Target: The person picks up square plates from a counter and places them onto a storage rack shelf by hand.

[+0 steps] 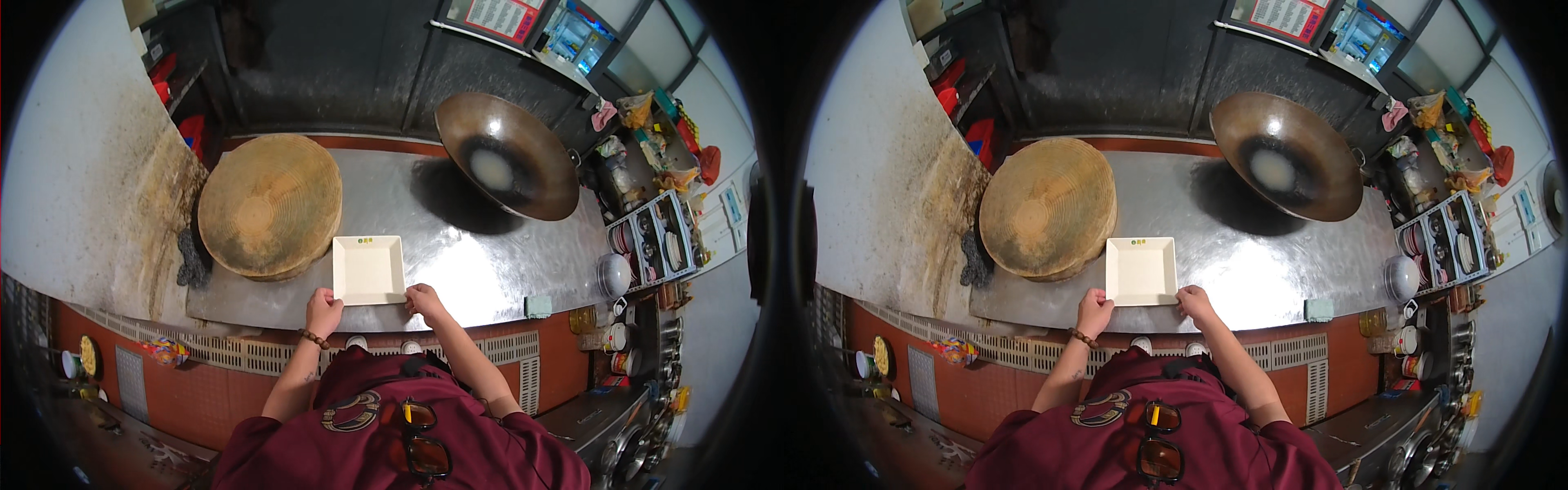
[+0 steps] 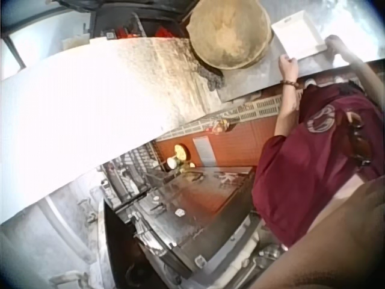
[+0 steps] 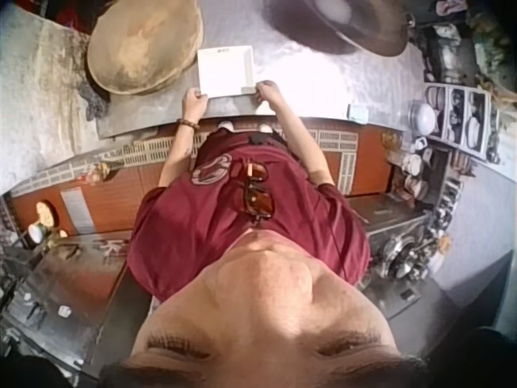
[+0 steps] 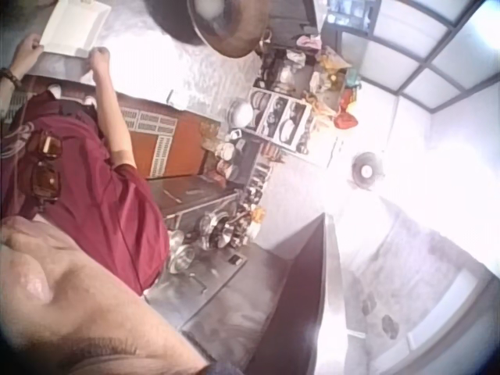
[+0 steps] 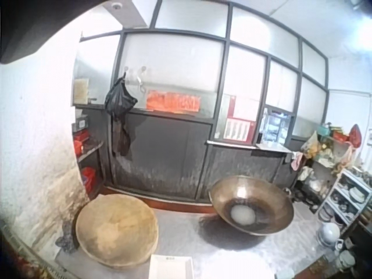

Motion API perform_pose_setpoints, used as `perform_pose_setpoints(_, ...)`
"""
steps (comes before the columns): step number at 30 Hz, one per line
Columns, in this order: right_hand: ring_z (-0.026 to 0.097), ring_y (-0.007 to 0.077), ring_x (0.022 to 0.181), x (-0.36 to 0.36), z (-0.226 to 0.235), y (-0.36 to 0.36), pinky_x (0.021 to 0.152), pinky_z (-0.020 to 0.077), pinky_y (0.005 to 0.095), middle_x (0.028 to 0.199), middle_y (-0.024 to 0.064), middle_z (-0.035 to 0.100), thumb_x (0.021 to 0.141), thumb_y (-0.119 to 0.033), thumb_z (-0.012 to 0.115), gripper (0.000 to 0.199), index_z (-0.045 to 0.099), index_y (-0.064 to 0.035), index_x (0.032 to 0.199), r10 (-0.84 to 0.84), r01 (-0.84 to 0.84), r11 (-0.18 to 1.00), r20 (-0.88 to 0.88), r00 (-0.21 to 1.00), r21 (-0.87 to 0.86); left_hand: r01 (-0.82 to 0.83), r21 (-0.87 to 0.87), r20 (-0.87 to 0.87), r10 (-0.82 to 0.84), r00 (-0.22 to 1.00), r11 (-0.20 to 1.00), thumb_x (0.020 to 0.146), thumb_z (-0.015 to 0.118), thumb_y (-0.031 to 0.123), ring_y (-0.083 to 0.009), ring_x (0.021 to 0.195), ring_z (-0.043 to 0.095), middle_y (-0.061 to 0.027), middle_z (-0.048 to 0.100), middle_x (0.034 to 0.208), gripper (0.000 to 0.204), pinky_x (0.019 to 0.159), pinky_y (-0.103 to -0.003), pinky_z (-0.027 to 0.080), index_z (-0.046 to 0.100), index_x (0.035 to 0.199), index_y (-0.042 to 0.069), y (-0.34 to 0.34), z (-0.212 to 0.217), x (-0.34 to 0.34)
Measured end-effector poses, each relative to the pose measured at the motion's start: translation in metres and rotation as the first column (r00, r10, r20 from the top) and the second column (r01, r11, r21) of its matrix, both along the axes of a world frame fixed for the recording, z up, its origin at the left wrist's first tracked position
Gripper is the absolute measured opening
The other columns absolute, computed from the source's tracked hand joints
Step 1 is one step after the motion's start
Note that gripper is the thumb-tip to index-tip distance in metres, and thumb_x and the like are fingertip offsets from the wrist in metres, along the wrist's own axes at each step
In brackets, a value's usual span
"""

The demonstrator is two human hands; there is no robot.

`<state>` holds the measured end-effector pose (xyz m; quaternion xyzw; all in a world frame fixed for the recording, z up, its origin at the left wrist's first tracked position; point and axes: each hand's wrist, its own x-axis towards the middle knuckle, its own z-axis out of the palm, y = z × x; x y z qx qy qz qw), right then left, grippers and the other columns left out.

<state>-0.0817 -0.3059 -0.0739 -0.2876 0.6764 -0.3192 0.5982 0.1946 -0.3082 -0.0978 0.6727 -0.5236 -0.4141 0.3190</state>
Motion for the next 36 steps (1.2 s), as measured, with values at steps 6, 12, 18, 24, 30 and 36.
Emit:
perform_pose_setpoints(6,0.056,0.0145,0.06,0.006,0.004,0.006,0.053,0.0461,0.0279,0.079,0.0073,0.06,0.089,-0.005,0.057,0.014,0.058,0.0027,0.1,-0.008,0.007,0.998,-0.02,1.0,-0.064,0.003,-0.043,-0.082,-0.006,0.997,0.999,0.08,0.064,0.012,-0.0227,0.074,0.065,-0.012,0.067,0.082,0.023,0.07,-0.034,0.052,0.061,0.099,-0.001,0.0,0.009,-0.003)
perform_pose_setpoints(12,0.055,0.0124,0.06,0.007,0.015,0.014,0.053,0.0446,0.027,0.079,0.0063,0.06,0.088,-0.003,0.054,0.019,0.057,0.0032,0.105,-0.032,0.033,0.995,0.016,0.999,-0.09,0.037,0.025,-0.228,-0.031,0.973,0.999,0.082,0.059,0.007,-0.0159,0.069,0.06,-0.0066,0.063,0.076,0.027,0.065,-0.031,0.049,0.061,0.107,-0.003,-0.002,-0.012,0.002)
perform_pose_setpoints(18,0.053,0.0108,0.061,0.007,0.038,0.022,0.054,0.0442,0.0256,0.079,0.0056,0.06,0.086,-0.003,0.052,0.035,0.053,0.0041,0.12,0.036,-0.039,0.995,-0.034,0.999,-0.096,0.085,0.011,-0.429,-0.072,0.9,0.996,0.081,0.055,0.002,-0.0102,0.066,0.053,-0.0022,0.059,0.074,0.026,0.06,-0.027,0.045,0.06,0.106,-0.004,0.001,-0.023,0.005)
perform_pose_setpoints(24,0.054,0.0121,0.064,-0.01,0.034,0.038,0.056,0.0454,0.0258,0.083,0.0066,0.061,0.084,-0.002,0.052,0.036,0.052,0.0036,0.12,0.068,-0.059,0.992,0.08,0.994,-0.113,0.229,0.074,-0.502,-0.162,0.85,0.971,0.078,0.055,-0.001,-0.0085,0.067,0.052,-0.0014,0.059,0.077,0.024,0.06,-0.025,0.044,0.056,0.102,-0.004,0.007,0.005,0.004)
perform_pose_setpoints(30,0.058,0.016,0.069,-0.028,0.041,0.064,0.061,0.0483,0.0294,0.085,0.008,0.061,0.079,-0.001,0.056,0.038,0.051,0.0045,0.116,0.078,-0.111,0.969,-0.153,0.985,-0.218,0.349,-0.012,-0.435,-0.319,0.842,0.937,0.074,0.059,0.001,-0.0117,0.07,0.055,-0.0032,0.061,0.079,0.027,0.064,-0.028,0.047,0.054,0.1,-0.003,0.013,0.039,-0.022)
perform_pose_setpoints(36,0.059,0.0155,0.072,-0.057,0.078,0.094,0.067,0.0495,0.0295,0.082,0.0098,0.062,0.078,-0.003,0.06,0.042,0.051,0.0056,0.118,0.111,-0.177,0.975,-0.397,0.911,-0.132,0.514,-0.018,-0.188,-0.508,0.841,0.858,0.071,0.063,0.005,-0.018,0.07,0.059,-0.0093,0.063,0.079,0.031,0.066,-0.031,0.05,0.055,0.1,-0.002,0.014,0.052,-0.054)
